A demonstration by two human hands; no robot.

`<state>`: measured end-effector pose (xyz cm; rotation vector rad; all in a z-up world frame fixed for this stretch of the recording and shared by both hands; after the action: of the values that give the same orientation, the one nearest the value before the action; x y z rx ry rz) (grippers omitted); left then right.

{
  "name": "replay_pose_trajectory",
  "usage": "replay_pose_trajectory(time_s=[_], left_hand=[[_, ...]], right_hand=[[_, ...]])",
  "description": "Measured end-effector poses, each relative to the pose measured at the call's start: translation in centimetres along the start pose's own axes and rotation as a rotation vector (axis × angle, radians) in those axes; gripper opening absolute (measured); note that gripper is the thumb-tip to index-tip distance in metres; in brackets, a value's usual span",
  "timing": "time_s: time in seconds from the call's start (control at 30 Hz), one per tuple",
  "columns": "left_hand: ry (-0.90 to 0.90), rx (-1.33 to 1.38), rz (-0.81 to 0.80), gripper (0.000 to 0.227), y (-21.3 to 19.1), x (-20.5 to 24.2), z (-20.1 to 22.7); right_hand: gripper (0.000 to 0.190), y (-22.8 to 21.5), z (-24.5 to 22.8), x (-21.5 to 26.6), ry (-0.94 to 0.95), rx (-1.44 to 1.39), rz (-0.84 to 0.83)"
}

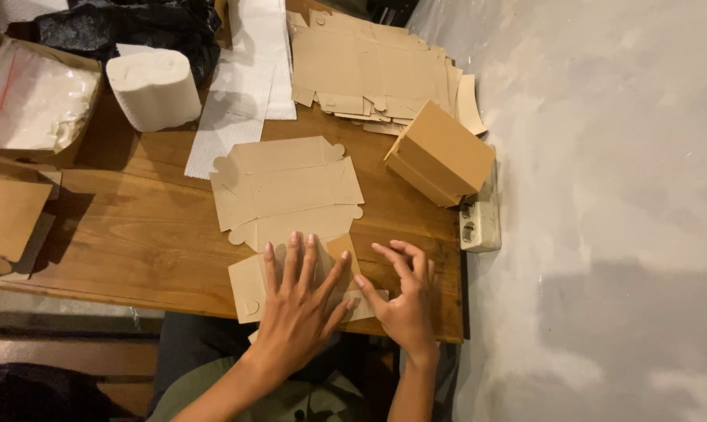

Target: The person folds a flat cardboard box blank along pre-scored lines and inserts small circular tabs into corresponding slots to assemble a small box. The person repeats this process with multiple blanks, stacking the finished boxes on the table.

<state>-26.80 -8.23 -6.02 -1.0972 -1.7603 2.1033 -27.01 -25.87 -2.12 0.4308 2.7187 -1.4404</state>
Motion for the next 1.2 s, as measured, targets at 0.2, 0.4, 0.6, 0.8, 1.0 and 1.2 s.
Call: replay_pose_trajectory(time_s=[0.2,0.4,0.6,0.8,1.0,1.2], left_hand=[[-0.002,0.013,-0.016,0.071,0.0,-0.4,-0.2],[-0.015,0.06,0.009,0.073,0.2,-0.2,-0.4],[-0.023,0.05,0.039,0.074,0.3,-0.1,-0.4],[-0.019,0.042,0.037,0.075,0.6,0.0,-0.3],[-0.011,0.033,0.037,0.076,0.5,0.0,-0.4],[-0.013,0.043,0.042,0.076,0.8,0.1,-0.4]], right_hand=[[0.058,0.1,0.4,-1.1,0.152,0.009,-0.107],[0.067,0.5,0.0,-3.1,0.276,0.131,-0.154],[0.066,1.1,-1.0,-4.3,0.299,0.173,-0.118],[0.063,1.4,-1.3,-3.5,0.321,0.182,-0.071],[0.061,0.7,-1.0,-1.5,0.353,0.181,-0.074],[0.062,-0.1,-0.4,0.5,0.365,0.15,-0.071]])
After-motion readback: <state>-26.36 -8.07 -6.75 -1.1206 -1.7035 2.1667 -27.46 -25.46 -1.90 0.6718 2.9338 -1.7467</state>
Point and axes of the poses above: each hand's wrist, its own x-axis away from the middle knuckle, its own y-axis out of the palm, z = x × y, the point moved 2 cm from there along -x, towards the middle knuckle, and after that the axes turned 11 degrees about y, right-handed, at the moved point
